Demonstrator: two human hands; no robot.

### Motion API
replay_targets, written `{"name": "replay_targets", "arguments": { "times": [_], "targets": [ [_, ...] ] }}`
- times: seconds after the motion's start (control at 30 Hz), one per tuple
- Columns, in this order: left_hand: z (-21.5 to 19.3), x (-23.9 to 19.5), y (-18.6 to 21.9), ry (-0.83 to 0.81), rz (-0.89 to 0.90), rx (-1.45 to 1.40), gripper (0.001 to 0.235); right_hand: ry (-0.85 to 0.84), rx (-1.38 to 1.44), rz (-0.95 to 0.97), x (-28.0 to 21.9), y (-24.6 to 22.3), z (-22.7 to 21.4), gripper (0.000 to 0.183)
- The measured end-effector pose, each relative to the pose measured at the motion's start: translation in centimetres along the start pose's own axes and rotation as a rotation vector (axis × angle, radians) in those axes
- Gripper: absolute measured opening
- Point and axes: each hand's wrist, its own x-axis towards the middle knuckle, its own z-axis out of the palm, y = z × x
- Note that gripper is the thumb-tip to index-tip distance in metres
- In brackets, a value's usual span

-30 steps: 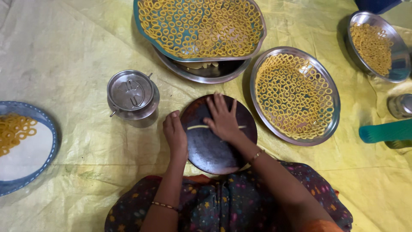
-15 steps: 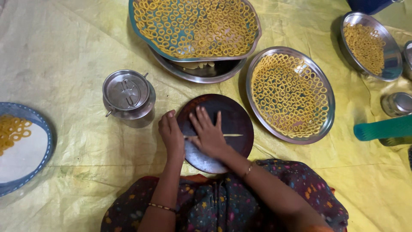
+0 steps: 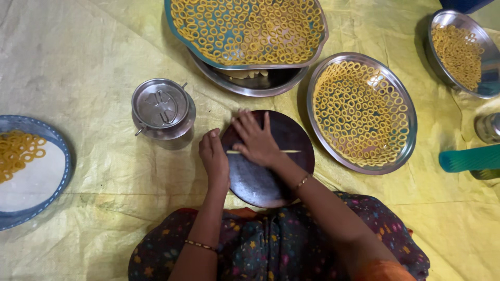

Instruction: The person rolls a small piece of yellow dough into a thin rope on a dark wooden board, then folds and pinches it into a ring shape. The finished rings are placed onto a nearby metal tray with other completed pieces.

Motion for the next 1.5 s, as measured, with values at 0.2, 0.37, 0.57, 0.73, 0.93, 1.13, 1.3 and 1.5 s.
{"name": "replay_targets", "arguments": {
  "times": [0.2, 0.37, 0.57, 0.73, 0.93, 1.13, 1.3, 1.5],
  "targets": [
    [-0.2, 0.1, -0.1, 0.016, 0.092, 0.047, 0.046, 0.024, 0.009, -0.199, -7.2, -3.8, 0.3, 0.089],
    [-0.4, -0.3, 0.1, 0.000, 0.063, -0.001, 0.046, 0.027, 0.053, -0.221, -10.0, -5.2, 0.5, 0.088],
    [-0.3, -0.1, 0.1, -0.015, 0.045, -0.023, 0.046, 0.106, 0.062, -0.069, -4.6, -3.5, 0.5, 0.085],
    [-0.2, 0.2, -0.4, -0.002, 0.059, -0.038, 0.045, 0.119, 0.099, 0.087, 0.9, -0.2, -0.8, 0.080],
    [-0.4, 0.2, 0.2, -0.023, -0.022, -0.107, 0.044, 0.196, 0.209, 0.139, -1.8, 3.6, -1.1, 0.080],
    [-0.2, 0.3, -0.6, -0.001, 0.013, -0.051, 0.043, 0.197, 0.283, 0.183, -12.9, 8.7, 0.1, 0.079],
    [-0.3, 0.9, -2.0, 0.020, 0.112, 0.028, 0.041, 0.099, 0.228, 0.203, -17.4, 7.3, 2.3, 0.084],
    [-0.7, 1.2, -3.1, -0.002, 0.115, 0.003, 0.041, 0.139, 0.229, 0.194, -15.6, 5.3, 2.1, 0.083]
  ]
}}
